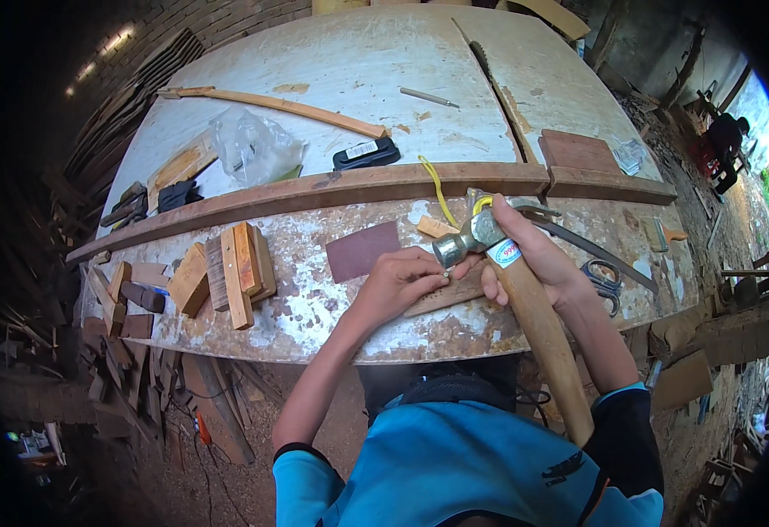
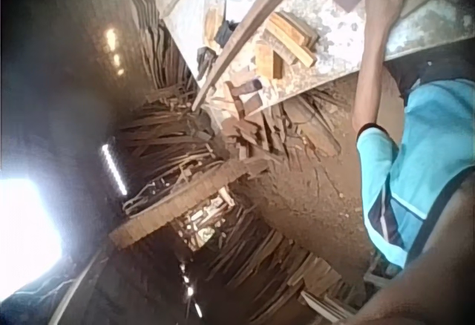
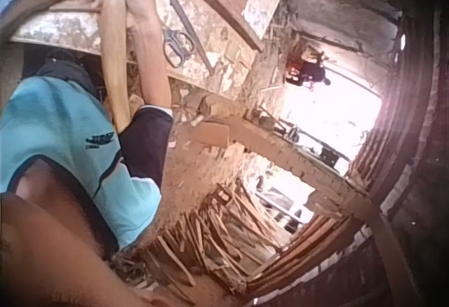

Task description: Performing various woodworking steps including measuring, marking, sanding, and assembling small wooden blocks and pieces.

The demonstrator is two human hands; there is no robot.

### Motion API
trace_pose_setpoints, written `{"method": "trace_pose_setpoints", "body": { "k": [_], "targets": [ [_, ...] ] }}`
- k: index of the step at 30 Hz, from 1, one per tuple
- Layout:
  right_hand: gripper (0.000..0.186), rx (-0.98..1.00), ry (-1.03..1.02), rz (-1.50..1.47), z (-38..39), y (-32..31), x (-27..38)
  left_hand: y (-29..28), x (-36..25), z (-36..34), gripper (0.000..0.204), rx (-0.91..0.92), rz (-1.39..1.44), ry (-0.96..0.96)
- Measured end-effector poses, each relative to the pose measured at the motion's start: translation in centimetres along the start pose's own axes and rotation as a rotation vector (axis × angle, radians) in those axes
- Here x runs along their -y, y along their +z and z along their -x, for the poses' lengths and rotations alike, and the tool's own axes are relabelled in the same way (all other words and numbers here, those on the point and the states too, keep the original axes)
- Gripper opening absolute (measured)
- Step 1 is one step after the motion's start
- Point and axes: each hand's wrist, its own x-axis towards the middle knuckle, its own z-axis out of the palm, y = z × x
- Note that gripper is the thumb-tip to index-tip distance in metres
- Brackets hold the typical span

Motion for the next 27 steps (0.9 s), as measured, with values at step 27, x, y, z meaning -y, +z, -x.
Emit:
{"method": "trace_pose_setpoints", "body": {
  "k": [27],
  "targets": [
    [0.035, -0.21, -0.333, 1.104, 1.9, 4.1, 0.4, -0.5, 0.0, -0.1, 0.013, 0.027, 0.085, -0.068]
  ]
}}
